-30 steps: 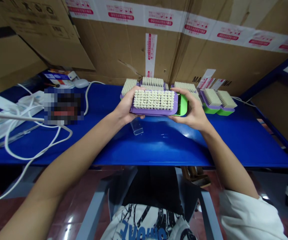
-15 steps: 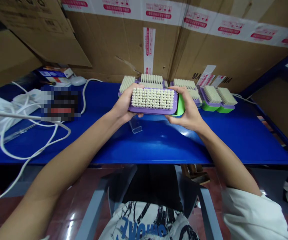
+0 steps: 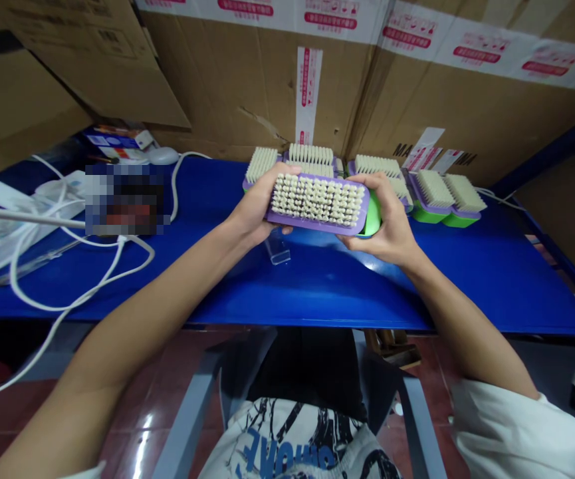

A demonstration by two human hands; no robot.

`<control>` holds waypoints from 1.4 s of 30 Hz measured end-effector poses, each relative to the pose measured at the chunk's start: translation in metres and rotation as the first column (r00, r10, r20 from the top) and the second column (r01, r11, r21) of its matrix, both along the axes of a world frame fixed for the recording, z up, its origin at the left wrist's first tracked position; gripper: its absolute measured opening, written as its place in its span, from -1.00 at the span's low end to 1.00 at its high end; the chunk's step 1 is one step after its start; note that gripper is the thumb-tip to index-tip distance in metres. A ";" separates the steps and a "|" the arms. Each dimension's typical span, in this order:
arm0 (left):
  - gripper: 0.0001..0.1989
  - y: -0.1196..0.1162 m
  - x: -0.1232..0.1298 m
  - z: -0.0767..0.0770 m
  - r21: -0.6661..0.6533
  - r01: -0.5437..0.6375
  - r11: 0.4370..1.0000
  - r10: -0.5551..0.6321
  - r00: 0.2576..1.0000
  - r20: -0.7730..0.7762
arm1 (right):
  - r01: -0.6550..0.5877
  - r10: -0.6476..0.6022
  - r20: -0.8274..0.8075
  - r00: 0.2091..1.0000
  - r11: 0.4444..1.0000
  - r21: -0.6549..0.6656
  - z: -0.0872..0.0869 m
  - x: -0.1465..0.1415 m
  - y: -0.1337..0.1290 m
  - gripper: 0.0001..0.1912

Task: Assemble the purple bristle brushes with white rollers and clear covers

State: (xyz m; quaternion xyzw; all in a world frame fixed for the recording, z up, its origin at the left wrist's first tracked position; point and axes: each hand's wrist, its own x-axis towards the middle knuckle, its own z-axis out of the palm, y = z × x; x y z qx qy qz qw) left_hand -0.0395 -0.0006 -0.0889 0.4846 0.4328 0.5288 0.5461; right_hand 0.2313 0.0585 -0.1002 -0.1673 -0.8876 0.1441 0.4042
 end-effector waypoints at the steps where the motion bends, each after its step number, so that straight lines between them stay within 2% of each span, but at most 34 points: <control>1: -0.49 -0.001 0.000 0.001 0.001 -0.008 1.000 0.008 1.000 -0.005 | 0.002 -0.002 -0.003 1.000 1.000 0.009 0.000 0.000 0.000 -0.03; 6: -0.34 -0.003 0.002 0.004 0.005 -0.078 0.997 0.078 0.997 -0.010 | 0.034 -0.033 -0.013 0.999 0.998 0.060 -0.007 -0.003 -0.001 0.03; 9: -0.28 -0.002 0.001 0.003 0.022 -0.056 0.998 0.057 0.998 -0.040 | 0.064 -0.064 0.004 0.998 0.997 0.047 -0.013 -0.006 -0.001 0.13; 12: -0.30 -0.001 0.001 0.001 0.037 -0.027 0.999 0.028 0.999 -0.047 | 0.014 -0.014 0.016 1.000 1.000 0.010 -0.017 -0.009 0.002 0.30; 16: -0.41 -0.003 0.006 0.001 0.013 -0.017 1.000 0.018 1.000 -0.006 | -0.064 0.062 -0.065 0.996 0.998 -0.027 -0.015 -0.013 0.004 0.59; 20: -0.41 -0.006 0.009 0.002 -0.009 0.001 1.000 -0.001 1.000 0.009 | -0.060 0.045 -0.121 0.992 0.990 -0.126 -0.011 -0.016 0.002 0.88; 23: -0.42 -0.007 0.010 0.002 -0.028 0.004 1.000 -0.003 1.000 0.013 | -0.069 0.049 -0.128 0.991 0.985 -0.160 -0.014 -0.021 0.001 0.98; 27: -0.42 -0.007 0.010 0.002 -0.028 0.008 1.000 -0.008 1.000 -0.004 | -0.037 0.019 -0.139 0.990 0.991 -0.126 -0.018 -0.025 -0.002 0.90; 29: -0.40 -0.004 0.007 0.005 -0.001 0.030 1.000 -0.030 0.999 -0.037 | 0.007 -0.019 -0.097 0.995 0.992 -0.125 -0.014 -0.022 -0.004 0.77; 33: -0.30 0.000 -0.008 0.013 0.105 0.069 0.992 -0.057 0.991 -0.117 | 0.014 -0.016 -0.013 1.000 0.992 -0.125 -0.003 -0.010 -0.005 0.16; 35: -0.26 -0.001 -0.014 0.019 0.144 0.064 0.987 -0.047 0.992 -0.119 | -0.001 -0.003 -0.022 1.000 0.981 -0.192 -0.002 -0.006 -0.003 0.01; 37: -0.33 -0.006 -0.015 0.025 0.157 0.055 0.986 -0.038 0.993 -0.112 | -0.015 0.003 -0.038 0.999 0.952 -0.307 -0.005 -0.005 -0.002 0.08; 39: -0.44 -0.011 -0.014 0.030 0.166 0.069 0.984 -0.050 0.992 -0.120 | -0.033 0.015 -0.046 0.999 0.911 -0.412 -0.011 -0.009 -0.002 0.26; 42: -0.53 -0.015 -0.013 0.030 0.198 0.095 0.976 -0.061 0.984 -0.169 | -0.054 0.022 -0.074 0.997 0.885 -0.462 -0.022 -0.017 -0.003 0.41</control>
